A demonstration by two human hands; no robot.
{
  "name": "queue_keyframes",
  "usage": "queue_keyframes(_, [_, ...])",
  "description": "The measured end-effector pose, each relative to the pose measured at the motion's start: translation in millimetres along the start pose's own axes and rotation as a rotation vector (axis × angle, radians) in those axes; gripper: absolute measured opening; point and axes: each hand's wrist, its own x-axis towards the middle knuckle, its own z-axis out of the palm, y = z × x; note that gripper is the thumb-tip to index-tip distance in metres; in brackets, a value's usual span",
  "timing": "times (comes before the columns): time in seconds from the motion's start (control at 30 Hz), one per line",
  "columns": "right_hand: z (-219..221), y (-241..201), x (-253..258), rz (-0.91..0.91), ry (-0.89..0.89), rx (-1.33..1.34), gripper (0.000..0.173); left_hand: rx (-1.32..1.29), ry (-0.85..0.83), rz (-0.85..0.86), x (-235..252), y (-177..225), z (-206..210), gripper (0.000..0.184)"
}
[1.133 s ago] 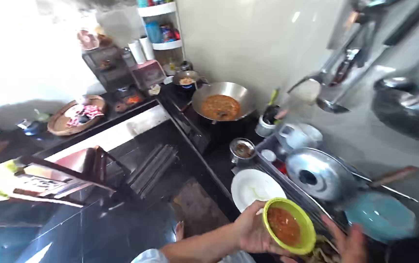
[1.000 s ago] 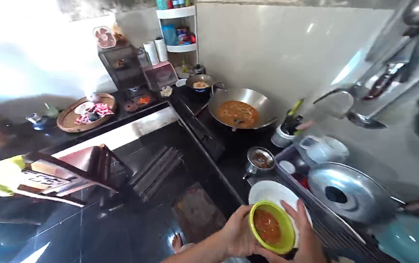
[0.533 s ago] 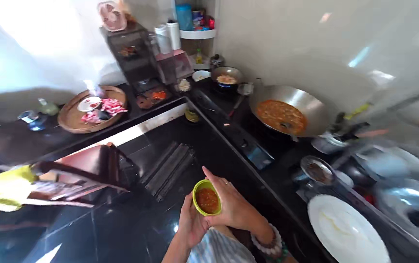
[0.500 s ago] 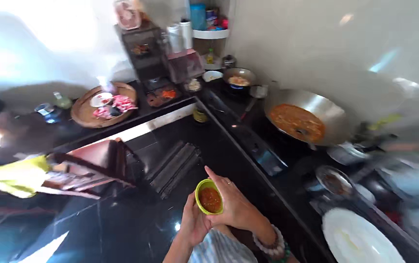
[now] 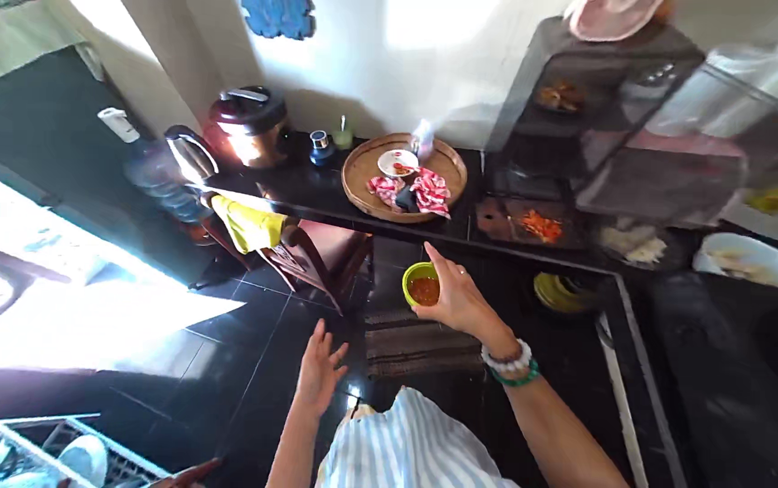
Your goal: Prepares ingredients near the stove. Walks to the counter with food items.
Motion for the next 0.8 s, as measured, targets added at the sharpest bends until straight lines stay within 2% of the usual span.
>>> queue_keyframes(0.13, [4.2, -1.6, 129.8, -0.105, 0.03, 0.004, 0.127, -0.072, 0.175, 0.148, 27.6, 33.0, -23.2, 0.06])
queue_keyframes(0.2, [17.7, -3.7, 190.1, -0.204, 0.081, 0.007, 0.128, -0.098, 0.189, 0.166, 40.7, 47.4, -30.2, 0.058])
queue_keyframes(0.33, [49.5, -32.8, 283.3, -0.3, 0.135, 0.069, 0.128, -0.06, 0.017, 0.202, 88.9, 88.5, -37.5, 0.067])
queue_keyframes(0.47, [95.0, -71.8, 377.3, -0.25, 0.094, 0.055, 0.125, 0.028, -0.221, 0.307, 160.6, 148.6, -33.0, 0.07])
queue_keyframes(0.6, [166.9, -76.7, 479.7, -0.178, 0.062, 0.069, 0.13, 0.138, -0.253, 0.403, 222.8, 212.1, -16.9, 0.071])
queue_keyframes(0.7, [199.4, -66.6, 515.2, -0.105, 0.044, 0.055, 0.133, 0.226, -0.262, 0.402, 263.8, 242.0, -3.7, 0.07])
queue_keyframes(0.8, [216.2, -62.0, 527.5, -0.083, 0.049, 0.056, 0.132, 0.279, -0.281, 0.361, 296.7, 257.1, 8.3, 0.063])
